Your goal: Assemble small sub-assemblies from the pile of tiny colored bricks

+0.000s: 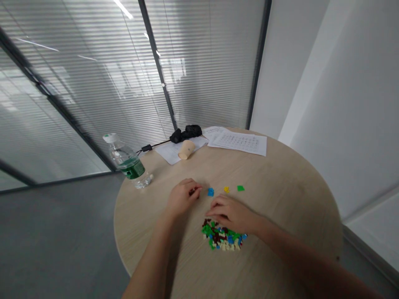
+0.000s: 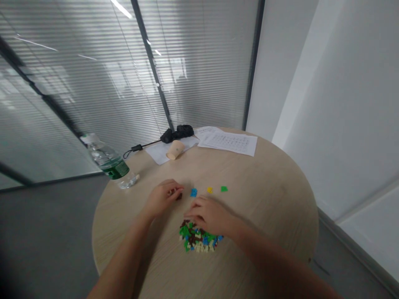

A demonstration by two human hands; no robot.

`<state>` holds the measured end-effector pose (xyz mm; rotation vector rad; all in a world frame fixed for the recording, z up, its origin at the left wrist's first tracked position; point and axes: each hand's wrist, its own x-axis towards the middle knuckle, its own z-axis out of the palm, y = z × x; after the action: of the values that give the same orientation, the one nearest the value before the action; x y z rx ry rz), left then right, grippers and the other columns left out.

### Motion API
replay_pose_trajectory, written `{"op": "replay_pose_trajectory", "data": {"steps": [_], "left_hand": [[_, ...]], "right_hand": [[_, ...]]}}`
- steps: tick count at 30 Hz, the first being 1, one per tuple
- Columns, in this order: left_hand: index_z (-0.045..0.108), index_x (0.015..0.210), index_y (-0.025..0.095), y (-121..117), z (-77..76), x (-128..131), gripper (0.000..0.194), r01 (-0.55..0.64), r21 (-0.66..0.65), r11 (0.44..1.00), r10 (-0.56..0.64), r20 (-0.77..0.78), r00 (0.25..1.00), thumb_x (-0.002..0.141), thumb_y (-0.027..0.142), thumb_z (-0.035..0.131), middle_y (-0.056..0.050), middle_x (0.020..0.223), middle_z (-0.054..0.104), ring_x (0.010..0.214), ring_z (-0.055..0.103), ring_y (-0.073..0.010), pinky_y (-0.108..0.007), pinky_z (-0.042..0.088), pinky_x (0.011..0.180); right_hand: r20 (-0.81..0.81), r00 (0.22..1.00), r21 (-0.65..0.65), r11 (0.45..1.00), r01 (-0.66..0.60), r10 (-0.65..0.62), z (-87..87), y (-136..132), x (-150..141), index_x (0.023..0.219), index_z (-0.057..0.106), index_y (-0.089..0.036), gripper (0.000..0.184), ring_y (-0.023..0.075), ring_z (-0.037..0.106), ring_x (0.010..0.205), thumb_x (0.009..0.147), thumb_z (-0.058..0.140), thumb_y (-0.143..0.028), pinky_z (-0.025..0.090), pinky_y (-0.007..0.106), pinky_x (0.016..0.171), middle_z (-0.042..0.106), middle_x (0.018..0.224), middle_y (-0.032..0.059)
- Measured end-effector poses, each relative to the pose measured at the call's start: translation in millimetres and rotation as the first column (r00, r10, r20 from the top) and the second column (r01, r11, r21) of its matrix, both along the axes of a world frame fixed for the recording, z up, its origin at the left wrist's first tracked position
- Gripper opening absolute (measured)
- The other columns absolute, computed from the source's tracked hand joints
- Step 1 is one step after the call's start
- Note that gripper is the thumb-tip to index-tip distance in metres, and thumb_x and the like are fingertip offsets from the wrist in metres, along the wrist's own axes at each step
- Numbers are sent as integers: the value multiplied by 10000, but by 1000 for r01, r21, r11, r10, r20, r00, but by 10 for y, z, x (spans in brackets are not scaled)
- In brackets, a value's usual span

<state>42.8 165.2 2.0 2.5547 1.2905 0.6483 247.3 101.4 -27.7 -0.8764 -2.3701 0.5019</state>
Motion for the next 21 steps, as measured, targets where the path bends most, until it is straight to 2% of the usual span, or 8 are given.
{"op": "replay_pose_trajectory", "data": {"steps": [4,9,16,21], "left_hand": [[685,881,189,-38,7,67,206,73,-8,997,-73,11,997,871,240,486,-44,833,640,809,569,-162,-243,419,698],[684,863,181,-51,39,69,207,57,-13,998,-57,8,998,871,239,485,-48,822,647,798,567,-164,-249,417,707],[680,865,184,-47,26,73,206,67,-21,998,-67,-14,998,874,245,484,-45,820,647,803,571,-162,-245,417,704],[682,884,184,-34,-4,68,225,87,-10,996,-87,-17,996,890,259,471,-42,826,644,809,566,-160,-246,409,699]], "right_hand": [[68,997,-25,999,-40,41,-4,-10,-40,1015,710,-260,285,166,534,936,871,503,-128,434,294,837,601,965,51],[59,998,-37,999,-7,9,-8,7,-3,981,721,-229,204,160,554,913,860,563,-186,435,286,835,614,958,46],[58,998,-41,999,6,-3,-26,28,-2,897,719,-199,128,156,569,891,816,623,-178,436,273,827,630,924,37],[67,998,-52,999,-3,7,-21,24,4,967,709,-211,174,153,567,910,829,606,-182,435,270,831,628,954,39]]}}
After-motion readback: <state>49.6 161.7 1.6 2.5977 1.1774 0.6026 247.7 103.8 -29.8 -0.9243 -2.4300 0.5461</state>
